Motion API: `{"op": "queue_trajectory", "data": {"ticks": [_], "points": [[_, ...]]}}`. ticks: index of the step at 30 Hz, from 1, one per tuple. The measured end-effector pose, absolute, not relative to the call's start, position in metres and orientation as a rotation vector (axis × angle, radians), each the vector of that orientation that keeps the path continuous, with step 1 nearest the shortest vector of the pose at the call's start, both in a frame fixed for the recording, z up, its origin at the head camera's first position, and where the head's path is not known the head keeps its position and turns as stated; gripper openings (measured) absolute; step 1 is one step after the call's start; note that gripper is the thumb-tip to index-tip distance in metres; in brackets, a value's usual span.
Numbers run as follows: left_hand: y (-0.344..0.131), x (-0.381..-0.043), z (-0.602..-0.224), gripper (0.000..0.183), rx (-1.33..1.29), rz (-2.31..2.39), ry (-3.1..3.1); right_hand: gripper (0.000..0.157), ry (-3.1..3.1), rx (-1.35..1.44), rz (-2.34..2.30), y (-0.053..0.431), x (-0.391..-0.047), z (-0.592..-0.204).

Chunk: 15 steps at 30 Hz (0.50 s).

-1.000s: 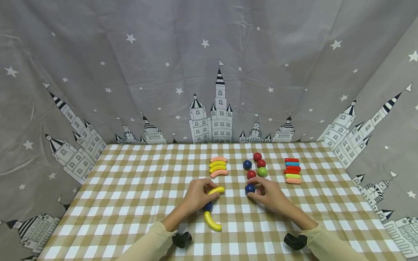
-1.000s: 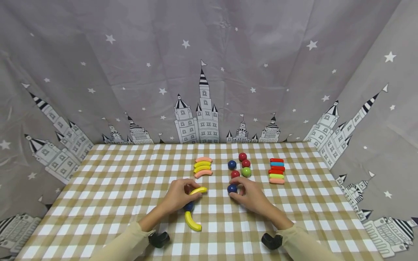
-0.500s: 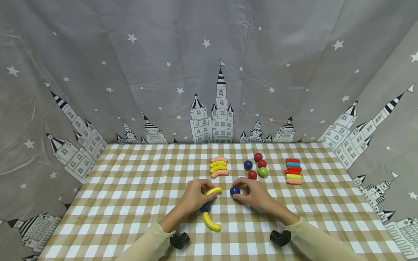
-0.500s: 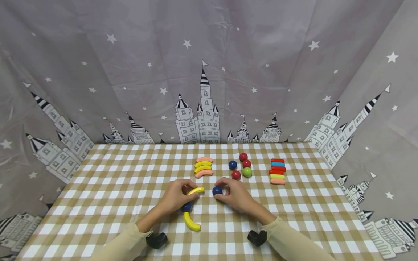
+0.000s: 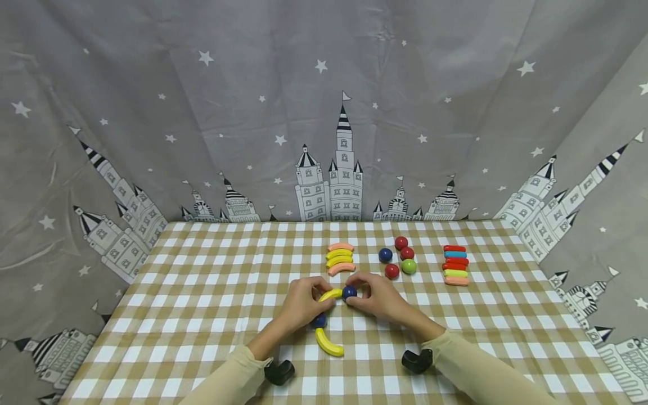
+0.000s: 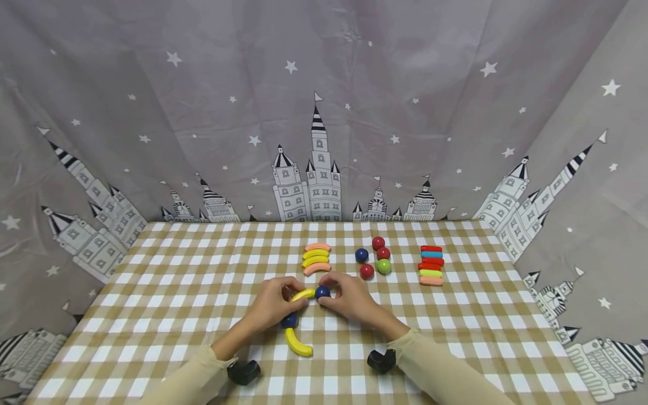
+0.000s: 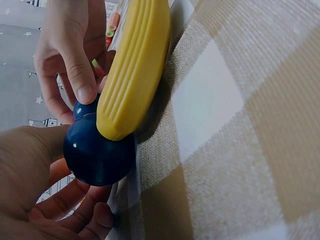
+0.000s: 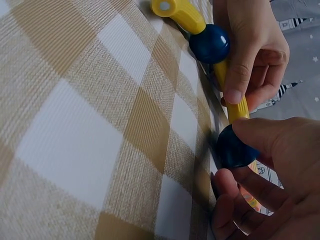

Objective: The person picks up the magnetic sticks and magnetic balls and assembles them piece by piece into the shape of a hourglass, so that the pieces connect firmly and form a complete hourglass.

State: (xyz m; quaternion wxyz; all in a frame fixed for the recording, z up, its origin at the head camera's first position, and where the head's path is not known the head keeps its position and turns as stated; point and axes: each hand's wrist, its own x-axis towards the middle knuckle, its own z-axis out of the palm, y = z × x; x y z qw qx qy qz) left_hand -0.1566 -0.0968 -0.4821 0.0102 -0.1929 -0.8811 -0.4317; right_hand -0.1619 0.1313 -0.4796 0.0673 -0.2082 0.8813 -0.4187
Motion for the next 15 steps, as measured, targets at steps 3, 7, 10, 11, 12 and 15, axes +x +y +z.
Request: {"op": "queue_trajectory", "data": {"ticks": [3, 7, 10, 11, 12, 15], "points": [[-0.0963, -0.157, -0.4818, 0.012, -0.605, -1.334, -2.751, 0.03, 2.654, -0.598, -1.255, 0.1305, -0.1626, -0.4805], [-0.0953, -0.1588, -0.4818, 0.013, -0.614, -1.311, -2.767, 0.03, 2.647, -0.579, -1.257, 0.1307, -0.1624, -0.4805], [-0.0937, -0.1608, -0.4816, 0.014, -0.645, -1.297, -2.774, 0.03, 2.643, -0.606, -1.271, 0.1309, -0.1622, -0.4807], [-0.0931, -0.1615, -0.4816, 0.014, -0.655, -1.295, -2.774, 0.03, 2.641, -0.614, -1.275, 0.1311, -0.1621, -0.4808], [-0.0925, -0.1621, -0.4816, 0.015, -0.662, -1.293, -2.775, 0.03, 2.641, -0.619, -1.276, 0.1313, -0.1618, -0.4808], [-0.0912, -0.1633, -0.4821, 0.014, -0.671, -1.284, -2.781, 0.031, 2.642, -0.63, -1.269, 0.132, -0.161, -0.481]]}}
